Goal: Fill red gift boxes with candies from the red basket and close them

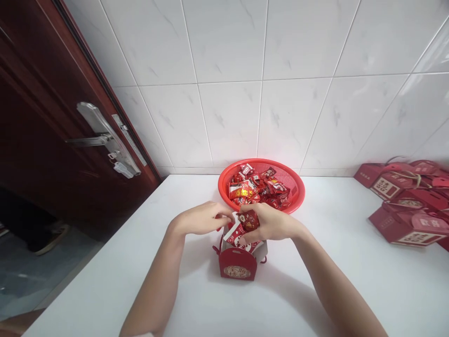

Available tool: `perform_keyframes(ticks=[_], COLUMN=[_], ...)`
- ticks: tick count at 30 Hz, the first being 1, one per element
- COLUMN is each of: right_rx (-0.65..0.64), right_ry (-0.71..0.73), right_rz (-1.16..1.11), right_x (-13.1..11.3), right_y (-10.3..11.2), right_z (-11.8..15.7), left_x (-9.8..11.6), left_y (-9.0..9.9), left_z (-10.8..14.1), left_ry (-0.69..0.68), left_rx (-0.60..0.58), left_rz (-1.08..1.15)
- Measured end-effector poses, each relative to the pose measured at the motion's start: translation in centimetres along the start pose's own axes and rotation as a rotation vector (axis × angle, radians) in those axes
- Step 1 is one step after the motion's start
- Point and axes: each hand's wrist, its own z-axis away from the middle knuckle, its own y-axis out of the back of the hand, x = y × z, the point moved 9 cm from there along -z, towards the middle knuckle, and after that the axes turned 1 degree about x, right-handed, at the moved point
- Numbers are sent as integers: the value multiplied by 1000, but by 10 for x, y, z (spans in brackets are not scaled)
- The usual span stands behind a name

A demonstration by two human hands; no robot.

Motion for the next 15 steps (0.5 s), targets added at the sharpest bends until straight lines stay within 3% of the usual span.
perform_keyframes(ticks=[6, 11, 15], right_rx=[-112, -226, -210], right_ry=[-17, 29, 24], right_rz=[102, 68, 23], right_x=[6, 4, 6], right_y=[-16, -35, -34], right_z=[-3, -6, -7], left_x=[-6, -3, 2], left_y=[-6, -9, -9], left_z=[7, 11, 13], left_ry=[130, 77, 33], left_rx=[-87, -132, -117], left_rz=[-161, -116, -105])
